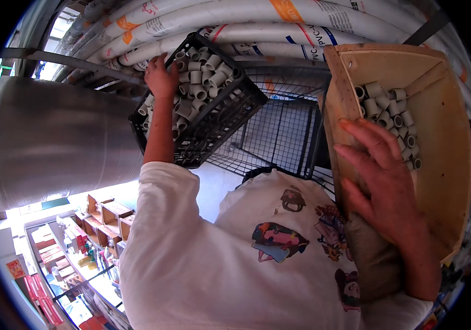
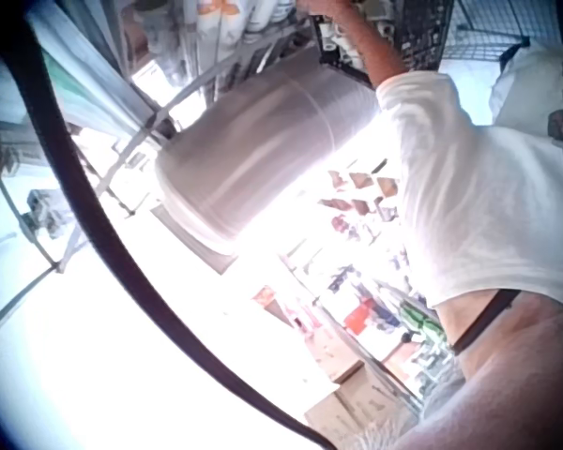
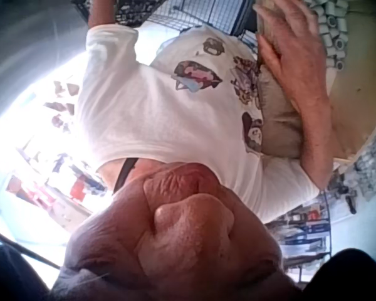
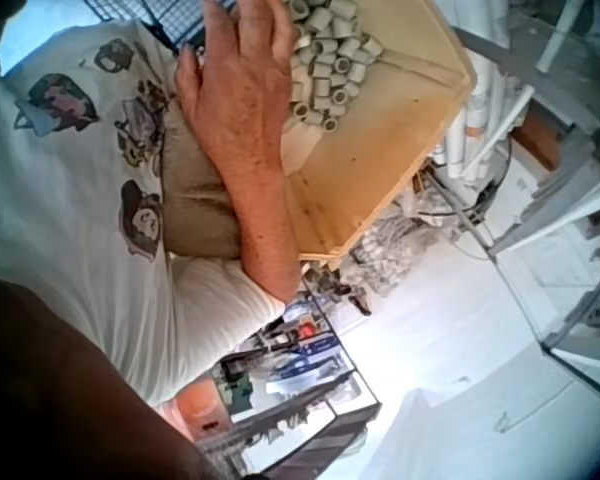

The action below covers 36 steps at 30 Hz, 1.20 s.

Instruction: The person transfers small grey plastic pipe fittings from a wooden crate into a black plastic crate. They pick up the fittings one by one or in small handfuls and place them into the black crate, which is positioned on a shelf or rack.

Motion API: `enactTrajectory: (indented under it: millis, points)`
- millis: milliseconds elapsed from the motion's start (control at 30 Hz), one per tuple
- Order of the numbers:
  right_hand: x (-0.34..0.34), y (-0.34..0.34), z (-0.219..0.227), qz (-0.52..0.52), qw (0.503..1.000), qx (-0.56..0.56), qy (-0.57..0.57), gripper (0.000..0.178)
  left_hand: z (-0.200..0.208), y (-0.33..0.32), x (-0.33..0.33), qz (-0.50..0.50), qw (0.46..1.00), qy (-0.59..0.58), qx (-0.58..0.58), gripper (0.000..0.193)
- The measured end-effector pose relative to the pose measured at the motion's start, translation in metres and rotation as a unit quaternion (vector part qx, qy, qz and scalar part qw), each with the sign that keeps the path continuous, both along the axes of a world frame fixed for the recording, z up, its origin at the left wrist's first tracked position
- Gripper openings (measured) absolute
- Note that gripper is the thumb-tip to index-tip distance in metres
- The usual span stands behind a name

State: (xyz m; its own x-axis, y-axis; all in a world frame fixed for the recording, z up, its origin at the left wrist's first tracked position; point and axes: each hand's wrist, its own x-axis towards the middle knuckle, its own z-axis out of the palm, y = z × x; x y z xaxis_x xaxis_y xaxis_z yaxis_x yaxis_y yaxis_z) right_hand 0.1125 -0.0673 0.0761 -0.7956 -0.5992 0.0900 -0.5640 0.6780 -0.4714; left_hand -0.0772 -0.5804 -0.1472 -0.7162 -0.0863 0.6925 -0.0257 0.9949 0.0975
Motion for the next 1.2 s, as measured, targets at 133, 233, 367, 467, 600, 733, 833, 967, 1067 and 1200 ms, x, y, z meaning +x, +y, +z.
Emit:
enactTrajectory:
  millis: [133,233,367,467,600,733,833,967,1067,1200]
  points:
    - [0.0,0.0,0.001,-0.001,1.0,0.003,0.002,0.048,-0.022,-0.019,0.016,0.141,0.98,-0.117,0.073,0.053]
    - [0.001,-0.002,0.003,-0.008,1.0,0.003,0.005,0.043,-0.036,-0.031,0.023,0.08,0.989,-0.11,0.066,0.055]
    - [0.001,-0.002,0.002,-0.009,1.0,0.01,0.012,0.044,-0.031,-0.016,0.009,0.014,0.991,-0.109,0.081,0.051]
    - [0.002,-0.003,0.004,-0.009,1.0,0.018,0.022,0.044,-0.018,0.01,0.002,0.019,0.99,-0.114,0.081,0.047]
    - [0.0,-0.003,0.004,-0.002,1.0,0.016,0.026,0.043,-0.014,0.019,-0.001,0.017,0.987,-0.139,0.082,0.049]
    - [0.0,-0.003,0.003,-0.008,1.0,0.015,0.022,0.043,-0.011,0.033,-0.004,0.019,0.986,-0.135,0.096,0.052]
    - [0.0,-0.004,0.003,-0.005,1.0,0.017,0.023,0.044,-0.014,0.032,-0.005,-0.004,0.992,-0.098,0.074,0.052]
    - [-0.001,-0.002,0.002,-0.001,1.0,0.023,0.004,0.049,-0.009,0.042,-0.013,-0.081,0.989,-0.085,0.088,0.051]
    - [-0.001,-0.001,0.003,0.004,1.0,0.02,-0.002,0.052,-0.012,0.049,-0.024,-0.106,0.982,-0.116,0.104,0.053]
    - [-0.002,-0.003,0.003,0.0,1.0,0.018,0.02,0.044,-0.019,0.06,-0.028,-0.065,0.984,-0.137,0.091,0.062]
